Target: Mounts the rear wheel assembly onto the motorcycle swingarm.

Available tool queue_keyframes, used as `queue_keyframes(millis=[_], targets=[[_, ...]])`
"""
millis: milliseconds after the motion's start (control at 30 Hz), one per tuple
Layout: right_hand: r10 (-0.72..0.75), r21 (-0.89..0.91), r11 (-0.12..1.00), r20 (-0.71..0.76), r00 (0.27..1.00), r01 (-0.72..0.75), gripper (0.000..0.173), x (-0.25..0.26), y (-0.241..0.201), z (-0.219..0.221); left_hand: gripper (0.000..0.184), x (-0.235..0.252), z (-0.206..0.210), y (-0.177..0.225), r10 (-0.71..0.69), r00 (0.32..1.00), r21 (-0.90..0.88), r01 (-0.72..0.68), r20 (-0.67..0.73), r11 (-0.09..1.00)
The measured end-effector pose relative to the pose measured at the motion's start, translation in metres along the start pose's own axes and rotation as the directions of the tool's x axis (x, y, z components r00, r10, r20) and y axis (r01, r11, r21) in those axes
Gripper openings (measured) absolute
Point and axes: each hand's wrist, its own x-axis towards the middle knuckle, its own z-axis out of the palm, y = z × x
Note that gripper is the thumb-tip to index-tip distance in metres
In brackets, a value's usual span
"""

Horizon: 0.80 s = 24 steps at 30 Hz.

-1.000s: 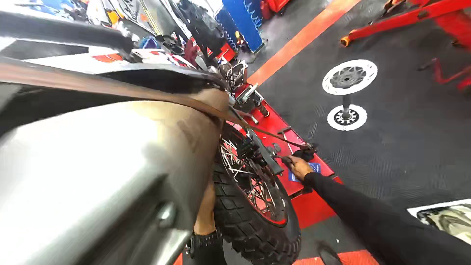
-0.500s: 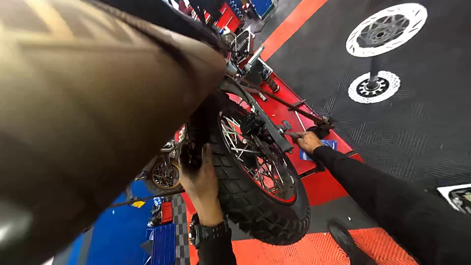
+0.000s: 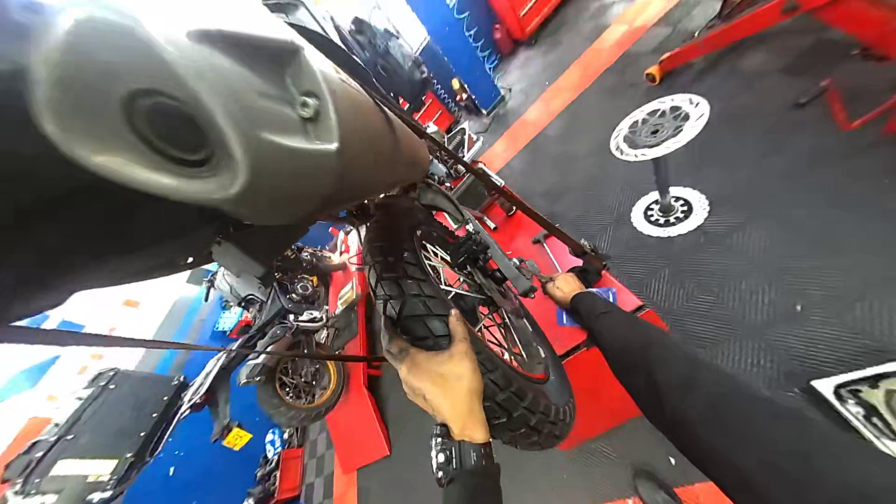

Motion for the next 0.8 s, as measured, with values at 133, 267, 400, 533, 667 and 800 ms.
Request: queue_keyframes(millis=[133, 267, 400, 533, 667, 800], targets=[[0.093, -0.02, 0.995, 0.002, 0.996, -0.093, 0.051, -0.028, -0.004, 0.0, 0.106, -0.003, -0.002, 0.001, -0.035, 0.999, 0.043, 0.034, 0.024, 0.998], [0.186, -0.103, 0.979, 0.066, 0.98, -0.178, 0.056, -0.07, -0.025, -0.019, 0.106, -0.01, -0.005, 0.001, -0.039, 0.999, 0.024, 0.038, 0.035, 0.999], [0.226, -0.128, 0.967, 0.05, 0.973, -0.218, 0.055, -0.077, -0.035, -0.017, 0.105, -0.02, -0.001, -0.006, -0.018, 1.0, -0.022, 0.017, -0.016, 1.0], [0.227, -0.16, 0.964, 0.067, 0.972, -0.215, 0.054, -0.098, -0.056, -0.033, 0.109, -0.02, -0.002, -0.007, 0.002, 1.0, 0.023, -0.003, 0.019, 1.0], [0.267, -0.133, 0.957, 0.05, 0.962, -0.259, 0.051, -0.109, -0.064, -0.042, 0.108, -0.016, -0.002, -0.003, -0.007, 0.999, 0.012, 0.007, 0.044, 1.0], [0.32, -0.162, 0.941, 0.137, 0.937, -0.298, 0.052, -0.12, -0.06, -0.036, 0.11, -0.025, -0.007, -0.013, -0.034, 0.996, 0.061, 0.029, 0.078, 0.998]])
